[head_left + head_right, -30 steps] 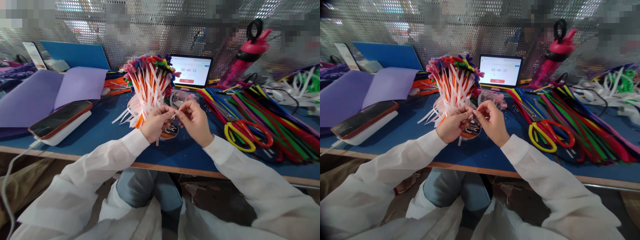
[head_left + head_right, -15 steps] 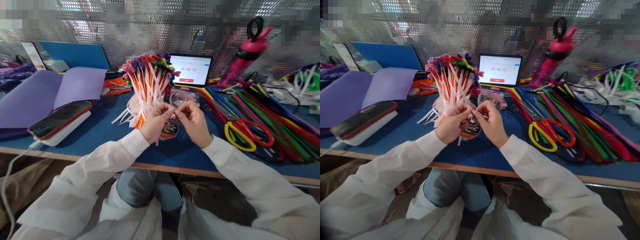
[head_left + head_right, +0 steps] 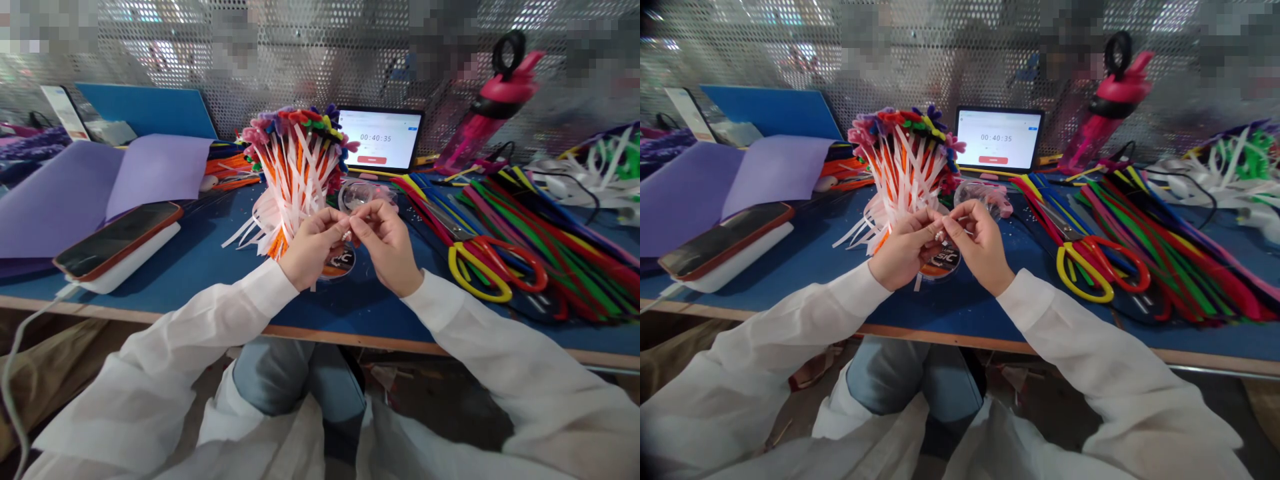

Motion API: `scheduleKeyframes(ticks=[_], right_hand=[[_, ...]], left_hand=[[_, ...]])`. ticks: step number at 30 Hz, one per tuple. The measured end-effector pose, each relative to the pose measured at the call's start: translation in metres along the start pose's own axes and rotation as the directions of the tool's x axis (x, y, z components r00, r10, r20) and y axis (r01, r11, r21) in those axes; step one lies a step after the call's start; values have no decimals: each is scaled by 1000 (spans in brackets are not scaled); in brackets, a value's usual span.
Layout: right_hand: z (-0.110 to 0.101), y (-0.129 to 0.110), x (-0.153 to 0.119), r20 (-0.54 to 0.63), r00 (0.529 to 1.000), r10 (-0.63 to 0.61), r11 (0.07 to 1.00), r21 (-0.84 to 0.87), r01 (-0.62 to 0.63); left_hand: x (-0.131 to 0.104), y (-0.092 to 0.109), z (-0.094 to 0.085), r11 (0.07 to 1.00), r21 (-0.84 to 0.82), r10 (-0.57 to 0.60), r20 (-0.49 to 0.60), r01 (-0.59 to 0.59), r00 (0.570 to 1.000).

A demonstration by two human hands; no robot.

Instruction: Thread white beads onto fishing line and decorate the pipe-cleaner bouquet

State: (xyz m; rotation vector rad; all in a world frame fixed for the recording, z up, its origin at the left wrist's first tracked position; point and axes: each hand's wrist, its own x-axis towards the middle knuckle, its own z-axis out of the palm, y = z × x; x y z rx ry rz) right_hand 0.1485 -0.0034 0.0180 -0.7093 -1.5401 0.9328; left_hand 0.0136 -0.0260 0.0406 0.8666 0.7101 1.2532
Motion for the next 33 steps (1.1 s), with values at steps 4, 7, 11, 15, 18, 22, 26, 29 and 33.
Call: scheduleKeyframes(ticks=[4, 7, 11, 15, 18, 22, 26, 29, 33], right_hand=[[-1, 0, 0, 12, 1000, 26, 999, -29, -26], [-2, 0, 1, 29, 999, 35, 998, -48, -34], [-3, -2, 1, 44, 997, 68, 996, -55, -66], [-1, -6, 1, 27, 991, 129, 992, 5, -129], [1, -9, 2, 13, 984, 176, 981, 76, -177], [1, -9, 3, -11, 981, 192, 975, 118, -190], [-1, -8, 4, -34, 985, 172, 980, 110, -167], [-3, -9, 4, -16, 987, 160, 983, 88, -158], [-4, -11, 5, 15, 989, 146, 988, 54, -147]], left_hand=[[0, 0, 0, 1000, 6, -9, 4, 9, 1000], [-1, 1, 0, 1000, 5, -20, 6, 20, 1000], [-2, 2, 0, 999, 21, -37, -7, 37, 999], [-2, 1, 0, 998, 40, -47, -9, 47, 999], [-1, 0, 0, 998, 53, -42, -2, 42, 999], [-1, 0, -1, 997, 70, -38, 11, 38, 999], [-1, 0, -1, 997, 73, -26, 26, 24, 999], [0, 0, -1, 998, 61, -25, 34, 23, 999], [1, -1, -2, 999, 42, -10, 62, 7, 998]])
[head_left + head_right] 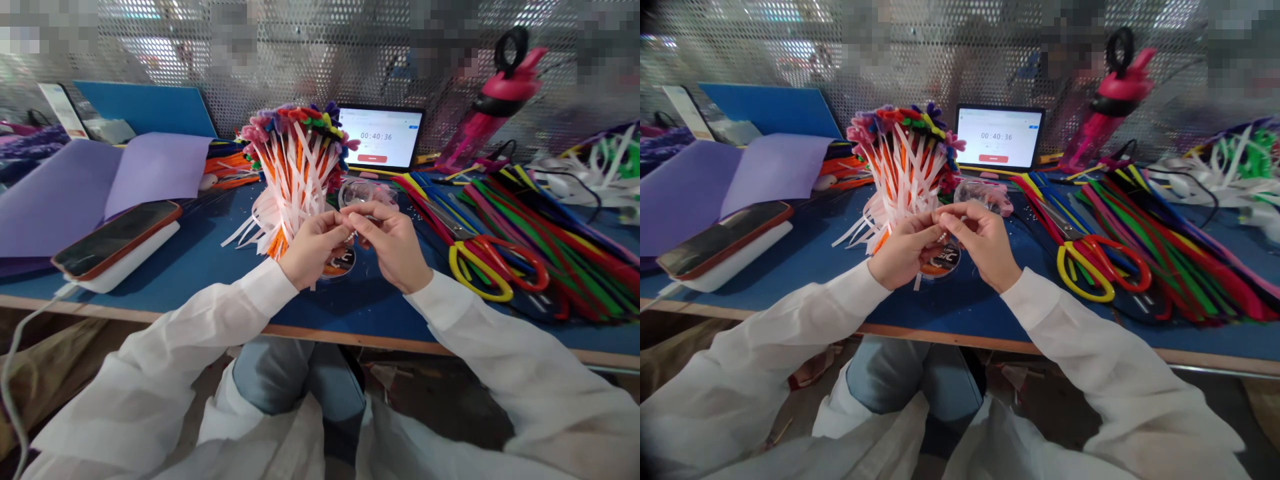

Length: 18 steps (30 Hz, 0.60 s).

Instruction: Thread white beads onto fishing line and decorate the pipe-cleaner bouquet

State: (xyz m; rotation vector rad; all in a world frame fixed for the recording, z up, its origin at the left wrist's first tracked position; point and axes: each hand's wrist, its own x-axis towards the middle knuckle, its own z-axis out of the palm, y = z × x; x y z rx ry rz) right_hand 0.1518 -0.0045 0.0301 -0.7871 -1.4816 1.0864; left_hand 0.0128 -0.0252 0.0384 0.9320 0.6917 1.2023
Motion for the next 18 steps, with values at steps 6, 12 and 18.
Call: scheduleKeyframes(ticks=[6, 12, 18], right_hand=[[-1, 1, 1, -10, 999, 33, 999, 20, -33], [-4, -3, 2, 67, 996, 62, 998, 2, -63], [-6, -4, 4, 80, 992, 92, 995, 27, -95]], left_hand=[[0, -1, -1, 1000, 5, -4, -12, 4, 1000], [0, 1, -1, 999, 20, -28, -13, 28, 1000], [0, 1, 0, 998, 40, -42, -12, 43, 999]])
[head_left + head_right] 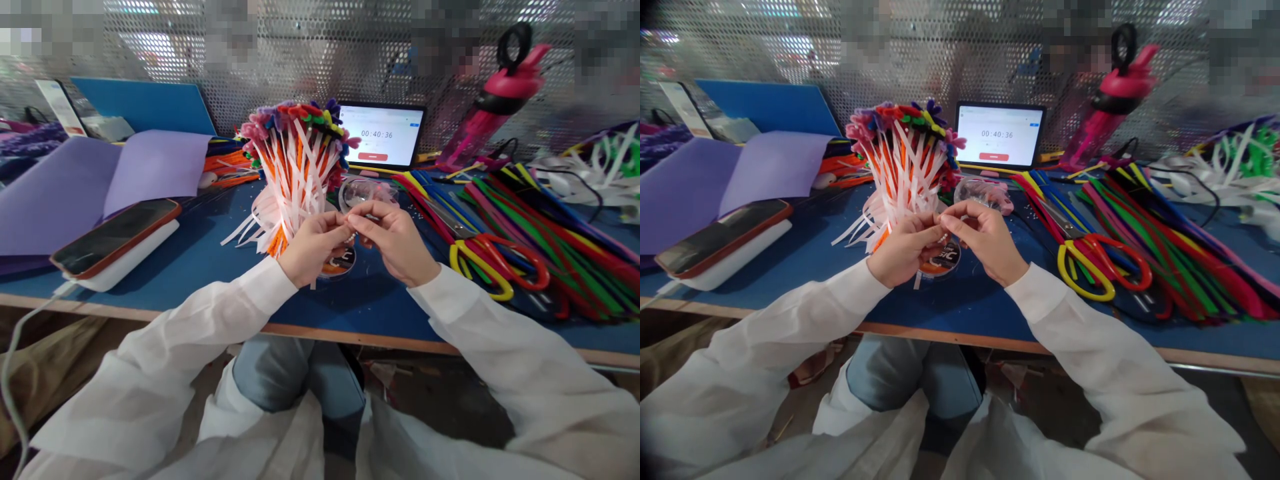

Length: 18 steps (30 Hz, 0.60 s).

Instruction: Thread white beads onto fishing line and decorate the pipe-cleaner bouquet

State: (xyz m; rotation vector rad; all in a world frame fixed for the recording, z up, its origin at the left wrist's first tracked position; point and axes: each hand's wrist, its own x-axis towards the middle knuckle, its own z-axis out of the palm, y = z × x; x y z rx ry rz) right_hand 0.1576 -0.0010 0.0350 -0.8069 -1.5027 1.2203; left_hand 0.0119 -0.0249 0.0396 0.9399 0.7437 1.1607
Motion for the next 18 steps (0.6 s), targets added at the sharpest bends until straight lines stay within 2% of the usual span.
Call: scheduleKeyframes(ticks=[4, 9, 18], right_hand=[[1, 2, -1, -8, 1000, -7, 1000, -1, 7], [3, 3, -2, -77, 996, -41, 999, 21, 43], [4, -2, -3, -127, 992, -26, 997, 72, 35]], left_hand=[[1, -1, -1, 1000, 3, 2, 5, -2, 1000], [1, -2, -2, 1000, -2, 28, 33, -28, 999], [0, -2, 0, 999, 1, 39, 25, -39, 999]])
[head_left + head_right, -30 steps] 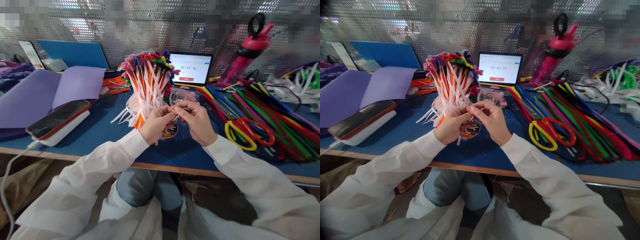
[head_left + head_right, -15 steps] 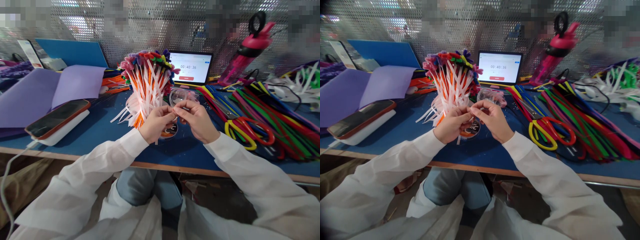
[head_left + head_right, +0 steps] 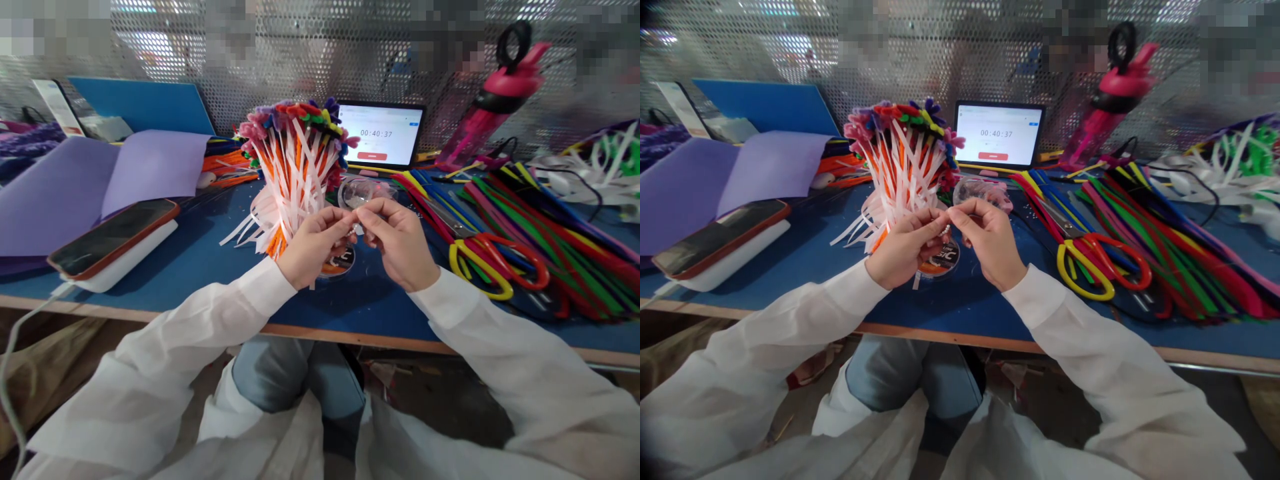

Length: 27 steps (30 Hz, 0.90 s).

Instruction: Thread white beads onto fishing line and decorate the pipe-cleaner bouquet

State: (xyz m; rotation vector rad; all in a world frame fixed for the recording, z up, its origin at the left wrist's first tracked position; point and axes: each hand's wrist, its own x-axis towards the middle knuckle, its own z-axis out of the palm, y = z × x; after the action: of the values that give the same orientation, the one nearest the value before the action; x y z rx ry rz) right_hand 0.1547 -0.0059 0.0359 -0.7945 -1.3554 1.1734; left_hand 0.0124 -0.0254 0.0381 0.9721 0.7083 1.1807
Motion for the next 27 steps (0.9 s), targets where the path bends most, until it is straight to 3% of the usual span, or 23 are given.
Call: scheduleKeyframes(ticks=[7, 13, 27], right_hand=[[0, -1, -1, -45, 998, -34, 999, 5, 34], [-1, -2, -1, -26, 1000, -10, 1000, 29, 11], [0, -5, -1, -4, 1000, 22, 997, 68, -21]], left_hand=[[-3, 3, 1, 1000, -10, -6, -22, 6, 1000], [-4, 2, 0, 999, -50, 5, -29, -6, 1000], [-5, 1, -1, 998, 24, 61, -13, -61, 998]])
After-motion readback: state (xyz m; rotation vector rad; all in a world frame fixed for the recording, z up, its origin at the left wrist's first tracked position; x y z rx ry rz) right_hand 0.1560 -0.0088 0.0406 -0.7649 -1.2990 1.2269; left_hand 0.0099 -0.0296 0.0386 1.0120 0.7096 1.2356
